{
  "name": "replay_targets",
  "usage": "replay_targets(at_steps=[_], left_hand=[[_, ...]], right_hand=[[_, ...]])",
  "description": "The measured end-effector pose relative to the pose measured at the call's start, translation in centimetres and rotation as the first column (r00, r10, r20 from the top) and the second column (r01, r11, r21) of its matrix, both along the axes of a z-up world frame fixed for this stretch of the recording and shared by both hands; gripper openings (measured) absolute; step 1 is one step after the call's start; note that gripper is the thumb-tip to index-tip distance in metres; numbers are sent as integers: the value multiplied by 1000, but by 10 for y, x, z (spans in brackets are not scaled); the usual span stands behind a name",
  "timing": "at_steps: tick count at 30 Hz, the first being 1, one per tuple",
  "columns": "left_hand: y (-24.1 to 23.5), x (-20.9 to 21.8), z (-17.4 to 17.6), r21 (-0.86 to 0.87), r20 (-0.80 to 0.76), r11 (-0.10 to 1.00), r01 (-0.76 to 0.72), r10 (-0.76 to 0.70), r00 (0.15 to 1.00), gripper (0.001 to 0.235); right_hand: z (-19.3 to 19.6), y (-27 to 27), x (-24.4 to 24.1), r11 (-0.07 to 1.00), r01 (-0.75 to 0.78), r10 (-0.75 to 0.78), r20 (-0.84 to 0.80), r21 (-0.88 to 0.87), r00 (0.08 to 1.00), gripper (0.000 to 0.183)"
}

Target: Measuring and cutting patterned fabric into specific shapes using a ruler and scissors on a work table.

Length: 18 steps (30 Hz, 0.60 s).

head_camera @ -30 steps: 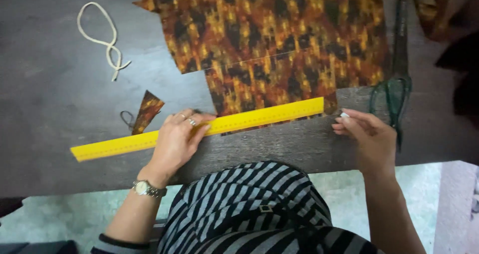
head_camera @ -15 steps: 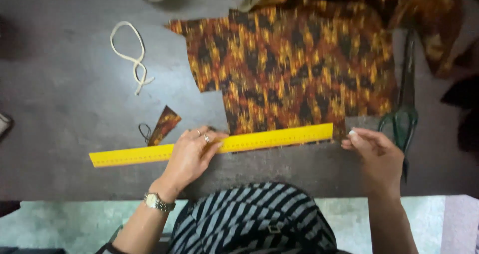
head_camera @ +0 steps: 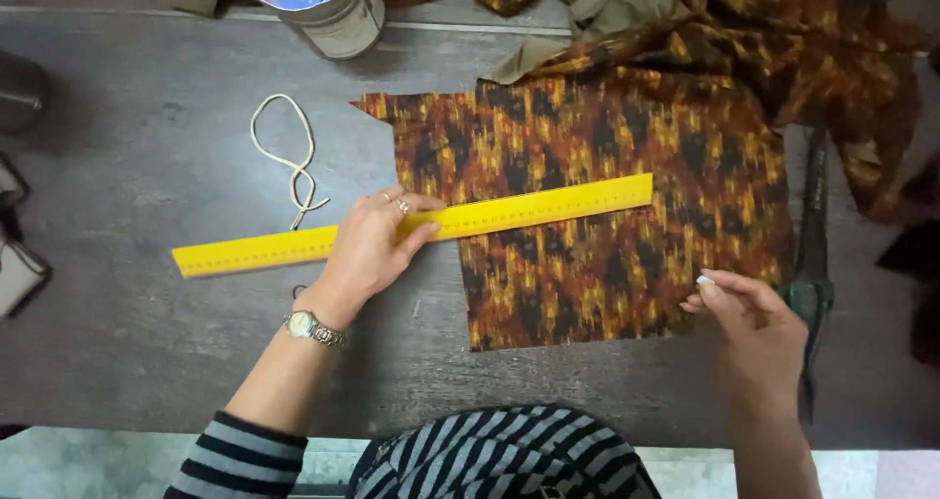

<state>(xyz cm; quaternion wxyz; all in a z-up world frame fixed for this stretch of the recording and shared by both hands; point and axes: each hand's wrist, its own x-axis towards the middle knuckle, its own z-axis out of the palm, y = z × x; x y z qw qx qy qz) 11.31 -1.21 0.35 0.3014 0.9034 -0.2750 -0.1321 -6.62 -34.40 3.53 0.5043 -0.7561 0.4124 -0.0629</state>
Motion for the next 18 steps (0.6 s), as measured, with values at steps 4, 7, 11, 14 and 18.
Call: replay_targets(at_steps=[4, 7, 11, 14, 18], left_hand=[[0, 5, -4, 6, -41, 1000, -1, 1, 999, 25], [0, 6, -8, -10, -31, 1000, 8, -8, 999, 25], [-1, 6, -5, -15, -55, 1000, 10, -10, 998, 24], [-2, 6, -5, -16, -61, 1000, 19, -20, 998, 23], [-2, 6, -9, -2, -56, 999, 37, -37, 998, 23]], right_hand=[[-3, -1, 3, 999, -32, 32, 22, 2, 999, 14], [-4, 1, 5, 1000, 5, -4, -15, 12, 1000, 9], [-9, 0, 5, 998, 8, -9, 18, 61, 1000, 12], [-9, 1, 6, 998, -14, 12, 36, 61, 999, 12], [-7, 4, 8, 991, 27, -33, 45, 129, 998, 11]])
